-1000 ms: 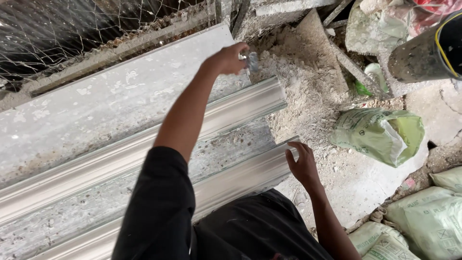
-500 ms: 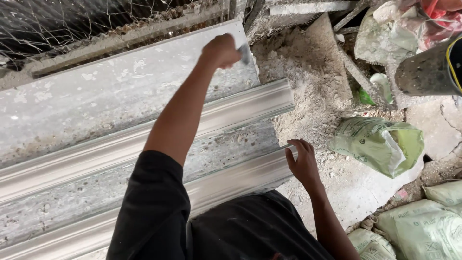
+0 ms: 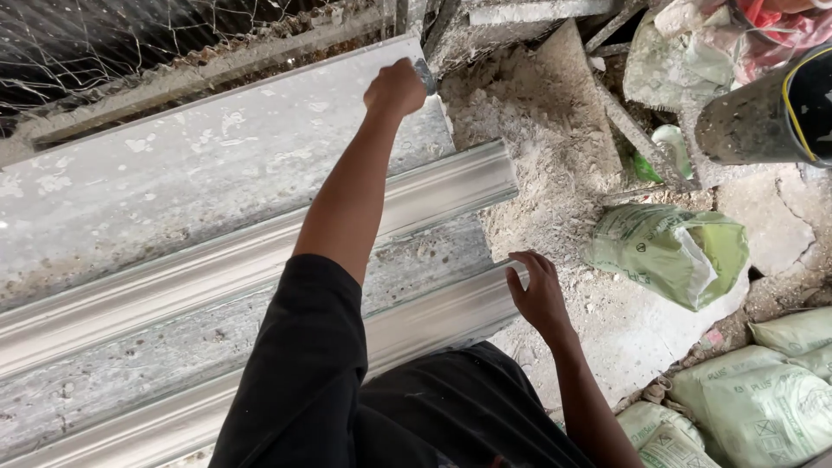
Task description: The person uses a scraper to clean dust and debris from the surface of long white moldings. They repeatedly scrape along the grooves and edges of the moldings, which are laid out on a dusty surface.
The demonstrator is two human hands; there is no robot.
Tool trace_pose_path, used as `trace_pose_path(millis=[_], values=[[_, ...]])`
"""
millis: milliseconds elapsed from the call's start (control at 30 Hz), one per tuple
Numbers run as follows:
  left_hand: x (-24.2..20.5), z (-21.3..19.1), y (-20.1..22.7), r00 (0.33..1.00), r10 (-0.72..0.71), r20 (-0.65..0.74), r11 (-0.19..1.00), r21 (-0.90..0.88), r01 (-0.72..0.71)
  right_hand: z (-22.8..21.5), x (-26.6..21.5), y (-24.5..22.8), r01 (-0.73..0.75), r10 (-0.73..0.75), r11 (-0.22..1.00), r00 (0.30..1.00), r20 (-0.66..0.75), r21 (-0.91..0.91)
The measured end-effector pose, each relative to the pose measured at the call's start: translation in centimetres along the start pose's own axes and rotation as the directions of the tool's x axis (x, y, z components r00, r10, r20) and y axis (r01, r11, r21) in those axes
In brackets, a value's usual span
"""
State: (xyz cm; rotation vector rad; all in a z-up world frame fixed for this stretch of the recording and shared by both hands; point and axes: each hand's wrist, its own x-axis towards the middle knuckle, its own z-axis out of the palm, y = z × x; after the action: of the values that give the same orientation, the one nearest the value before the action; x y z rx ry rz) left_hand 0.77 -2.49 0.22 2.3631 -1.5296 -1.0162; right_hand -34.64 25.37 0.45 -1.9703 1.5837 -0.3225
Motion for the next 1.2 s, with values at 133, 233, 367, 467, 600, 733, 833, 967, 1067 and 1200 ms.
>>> trace_pose_path(millis=[133, 233, 367, 467, 600, 733, 833, 967, 1067, 1200], values=[[-2.2, -2.6, 3.3, 0.998, 0.030, 0.052, 0.980, 0.197, -0.040, 0.6, -0.7, 0.6, -0.016, 0.016, 1.000, 1.000, -0.017, -0.022], [-3.3, -2.2, 3.6, 0.997, 0.073, 0.024, 0.986, 0.146, -0.076, 1.0, -0.1, 0.3, 0.004, -0.004, 1.000, 1.000, -0.031, -0.012], [-1.4, 2.7, 1.4, 0.987, 0.156, -0.038, 0.986, 0.072, -0.153, 1.0, 0.2, -0.2, -0.009, 0.009, 1.000, 0.999, 0.033, 0.015], [-2.7, 3.1, 2.6, 0.989, 0.150, 0.013, 0.982, 0.113, -0.151, 0.6, 0.4, -0.5, 0.014, -0.015, 0.999, 0.999, 0.028, 0.036], [-4.4, 1.8, 5.0, 0.993, 0.074, 0.095, 0.986, 0.143, -0.088, 0.5, 0.6, -0.2, -0.028, 0.027, 0.999, 0.996, 0.084, 0.017], [-4.4, 1.6, 5.1, 0.989, 0.093, 0.119, 0.969, 0.216, -0.117, 0.6, 0.8, -0.2, -0.015, 0.013, 0.999, 0.998, 0.066, 0.029], [-5.8, 1.2, 4.3, 0.982, 0.142, 0.128, 0.954, 0.246, -0.171, 0.5, 0.1, -0.3, -0.034, 0.032, 0.999, 0.996, 0.081, 0.023], [-9.1, -0.6, 1.6, 0.940, 0.340, 0.000, 0.932, 0.133, -0.337, 0.7, -0.1, -0.4, 0.011, -0.015, 0.997, 0.999, 0.049, 0.072], [-13.2, -0.6, -2.4, 0.843, 0.499, -0.201, 0.863, 0.026, -0.504, 1.1, 0.0, -0.3, 0.068, -0.070, 0.994, 0.997, 0.020, 0.090], [-22.5, -0.7, -8.8, 0.791, 0.588, -0.171, 0.807, 0.050, -0.589, 0.8, 0.0, -0.8, 0.123, -0.120, 0.989, 0.992, -0.029, 0.087]])
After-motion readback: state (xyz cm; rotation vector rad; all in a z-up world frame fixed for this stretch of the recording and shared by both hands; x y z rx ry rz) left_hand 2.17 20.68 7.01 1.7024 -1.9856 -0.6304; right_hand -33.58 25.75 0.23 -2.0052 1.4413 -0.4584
